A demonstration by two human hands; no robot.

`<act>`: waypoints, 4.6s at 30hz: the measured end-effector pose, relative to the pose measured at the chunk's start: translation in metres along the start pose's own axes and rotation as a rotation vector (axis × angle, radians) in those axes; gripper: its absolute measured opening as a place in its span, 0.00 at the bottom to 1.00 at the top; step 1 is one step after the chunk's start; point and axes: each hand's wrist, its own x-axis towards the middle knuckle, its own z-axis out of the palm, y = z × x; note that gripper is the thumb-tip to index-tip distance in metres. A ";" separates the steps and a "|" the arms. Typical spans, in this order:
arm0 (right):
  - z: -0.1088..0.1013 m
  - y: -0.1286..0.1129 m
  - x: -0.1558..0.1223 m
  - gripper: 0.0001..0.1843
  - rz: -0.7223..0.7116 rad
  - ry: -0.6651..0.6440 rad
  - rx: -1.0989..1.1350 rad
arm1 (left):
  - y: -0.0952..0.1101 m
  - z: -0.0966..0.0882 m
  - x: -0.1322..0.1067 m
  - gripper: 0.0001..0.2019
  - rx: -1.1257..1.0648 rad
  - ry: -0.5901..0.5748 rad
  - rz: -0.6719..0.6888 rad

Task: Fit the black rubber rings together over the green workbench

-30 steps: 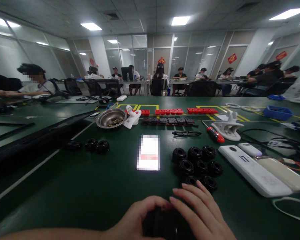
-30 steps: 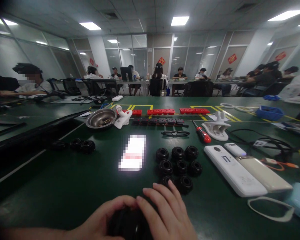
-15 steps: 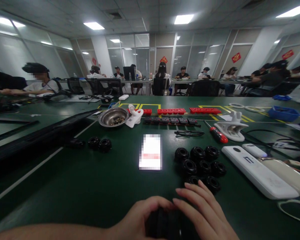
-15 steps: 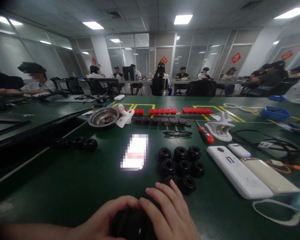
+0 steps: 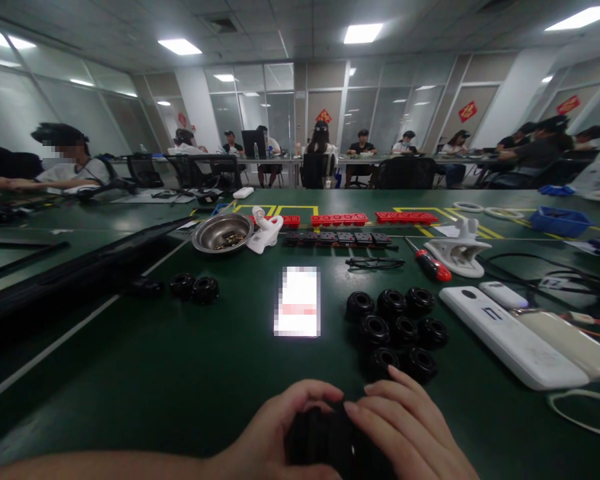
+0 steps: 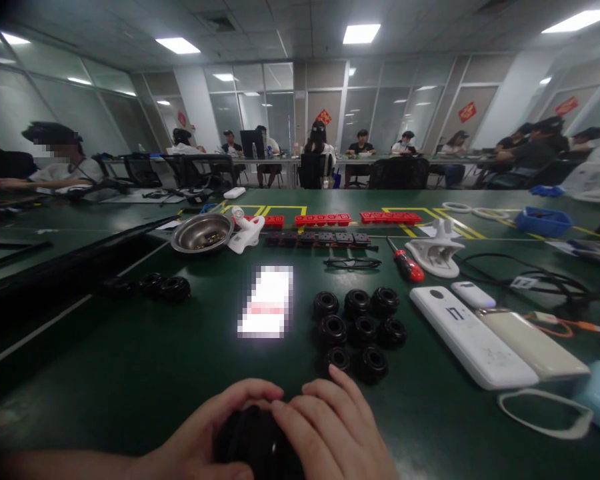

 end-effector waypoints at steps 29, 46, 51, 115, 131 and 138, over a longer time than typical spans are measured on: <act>0.000 -0.001 0.002 0.19 0.014 -0.026 0.038 | 0.002 0.004 0.001 0.31 -0.077 0.029 -0.041; 0.004 -0.003 0.003 0.17 0.067 0.021 0.051 | 0.002 0.002 0.000 0.31 -0.032 0.010 -0.035; 0.019 -0.014 0.005 0.21 0.222 0.226 0.166 | 0.002 0.002 -0.001 0.31 0.065 -0.020 -0.044; -0.003 -0.005 0.001 0.13 -0.023 -0.067 0.143 | 0.003 0.001 -0.002 0.31 0.116 -0.012 -0.015; -0.002 -0.001 0.000 0.18 -0.012 -0.067 0.100 | 0.001 0.003 -0.001 0.31 0.011 0.020 -0.016; -0.007 -0.009 0.018 0.22 0.111 -0.017 0.145 | -0.002 0.008 0.000 0.35 -0.098 0.094 -0.022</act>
